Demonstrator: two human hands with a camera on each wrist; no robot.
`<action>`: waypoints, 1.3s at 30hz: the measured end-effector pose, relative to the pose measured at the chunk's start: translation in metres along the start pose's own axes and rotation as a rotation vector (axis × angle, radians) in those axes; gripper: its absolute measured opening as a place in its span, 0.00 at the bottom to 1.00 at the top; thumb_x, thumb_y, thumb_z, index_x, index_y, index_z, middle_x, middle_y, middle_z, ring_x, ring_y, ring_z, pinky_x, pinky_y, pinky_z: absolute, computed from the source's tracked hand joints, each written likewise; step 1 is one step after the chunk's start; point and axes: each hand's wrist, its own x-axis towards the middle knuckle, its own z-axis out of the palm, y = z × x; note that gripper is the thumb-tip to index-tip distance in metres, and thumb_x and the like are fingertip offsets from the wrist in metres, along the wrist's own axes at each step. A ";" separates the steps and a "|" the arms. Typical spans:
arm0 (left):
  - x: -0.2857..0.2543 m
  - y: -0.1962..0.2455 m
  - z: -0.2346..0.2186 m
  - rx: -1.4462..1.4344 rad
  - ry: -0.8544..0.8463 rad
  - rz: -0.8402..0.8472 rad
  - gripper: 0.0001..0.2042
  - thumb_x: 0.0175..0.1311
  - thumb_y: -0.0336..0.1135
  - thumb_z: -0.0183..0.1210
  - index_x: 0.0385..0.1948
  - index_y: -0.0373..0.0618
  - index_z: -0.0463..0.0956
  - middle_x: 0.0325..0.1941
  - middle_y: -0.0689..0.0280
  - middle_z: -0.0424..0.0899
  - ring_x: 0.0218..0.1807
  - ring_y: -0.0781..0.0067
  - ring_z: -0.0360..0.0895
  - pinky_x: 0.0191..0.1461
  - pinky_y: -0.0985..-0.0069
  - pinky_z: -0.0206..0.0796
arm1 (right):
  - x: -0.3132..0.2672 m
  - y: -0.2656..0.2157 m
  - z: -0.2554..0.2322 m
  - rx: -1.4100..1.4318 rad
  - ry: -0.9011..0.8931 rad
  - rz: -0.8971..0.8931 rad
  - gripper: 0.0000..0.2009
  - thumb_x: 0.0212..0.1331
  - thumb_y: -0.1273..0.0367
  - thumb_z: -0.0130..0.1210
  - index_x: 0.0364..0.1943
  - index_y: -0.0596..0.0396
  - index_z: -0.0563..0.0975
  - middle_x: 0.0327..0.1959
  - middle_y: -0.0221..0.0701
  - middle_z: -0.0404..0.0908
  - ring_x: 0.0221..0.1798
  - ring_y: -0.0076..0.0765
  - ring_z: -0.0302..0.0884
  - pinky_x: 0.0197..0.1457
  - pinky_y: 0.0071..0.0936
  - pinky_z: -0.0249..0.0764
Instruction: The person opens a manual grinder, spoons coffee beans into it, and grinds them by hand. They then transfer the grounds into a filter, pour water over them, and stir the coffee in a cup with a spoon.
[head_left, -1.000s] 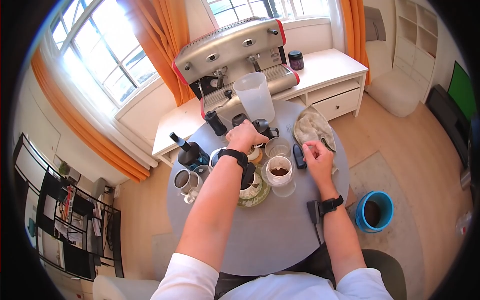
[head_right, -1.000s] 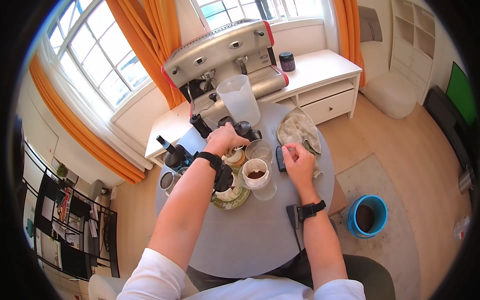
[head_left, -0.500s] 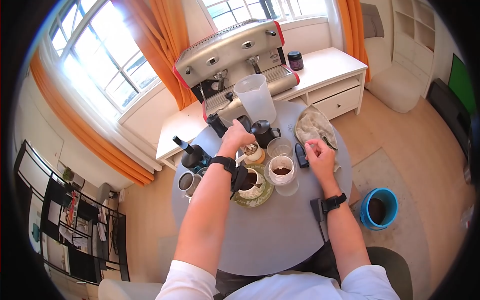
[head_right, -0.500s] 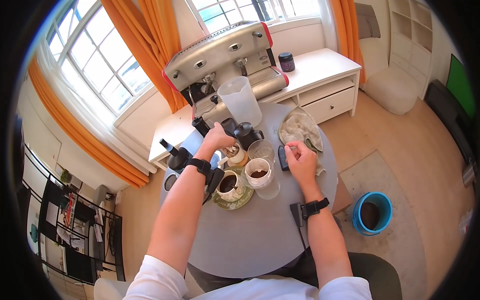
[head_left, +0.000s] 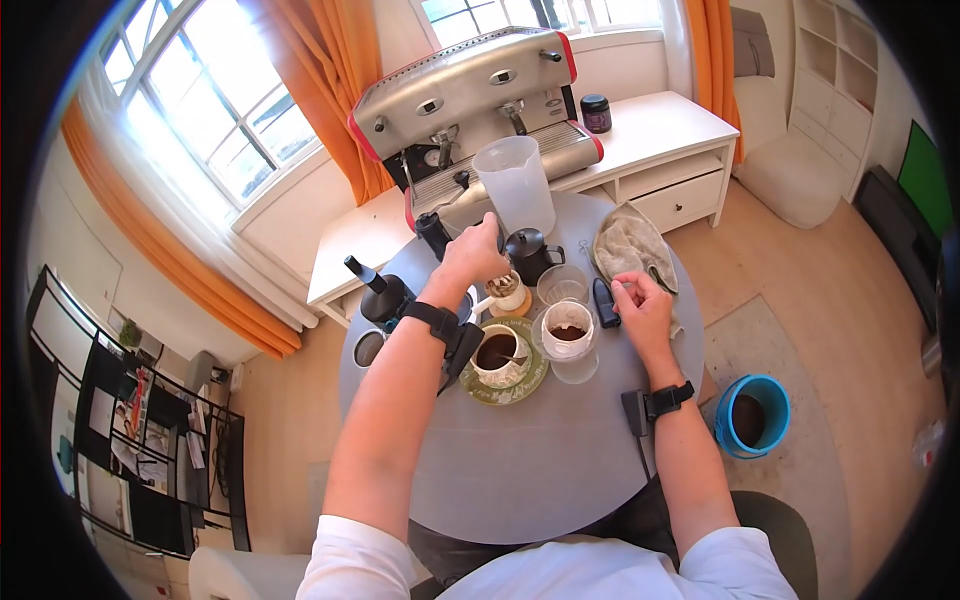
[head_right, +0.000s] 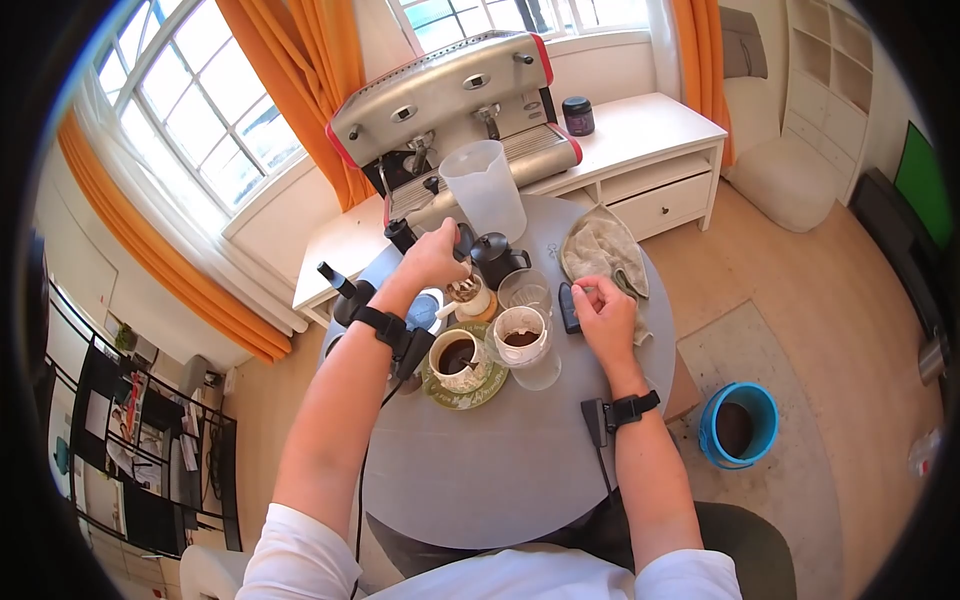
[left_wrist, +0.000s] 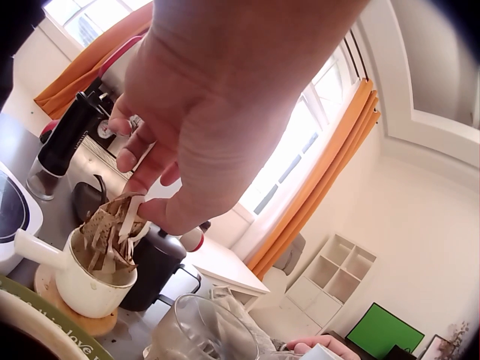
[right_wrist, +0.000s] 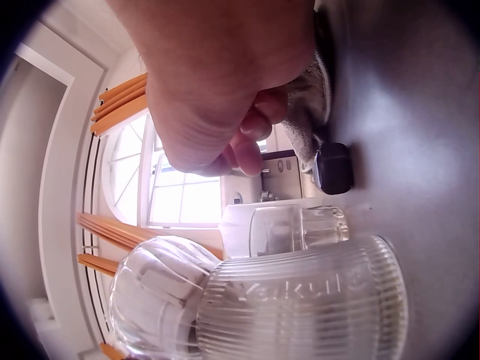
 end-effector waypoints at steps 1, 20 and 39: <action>-0.001 -0.001 -0.001 -0.002 -0.001 -0.003 0.28 0.50 0.36 0.72 0.52 0.39 0.70 0.41 0.46 0.88 0.50 0.39 0.86 0.54 0.52 0.77 | -0.001 0.000 0.000 -0.010 -0.005 -0.003 0.05 0.67 0.71 0.66 0.40 0.59 0.86 0.19 0.25 0.81 0.23 0.17 0.78 0.29 0.21 0.73; -0.023 -0.012 -0.002 -0.046 0.105 0.339 0.19 0.51 0.30 0.68 0.47 0.49 0.75 0.34 0.67 0.85 0.48 0.57 0.81 0.55 0.58 0.66 | 0.000 0.007 0.000 0.002 -0.007 0.021 0.05 0.66 0.70 0.67 0.39 0.58 0.86 0.20 0.25 0.82 0.23 0.17 0.79 0.29 0.21 0.73; -0.073 0.063 -0.097 -0.551 -0.048 0.467 0.17 0.55 0.25 0.71 0.47 0.41 0.80 0.34 0.71 0.87 0.43 0.79 0.81 0.58 0.73 0.71 | -0.001 0.006 0.001 -0.075 -0.019 -0.038 0.06 0.66 0.69 0.67 0.38 0.58 0.86 0.19 0.27 0.82 0.22 0.19 0.76 0.29 0.24 0.73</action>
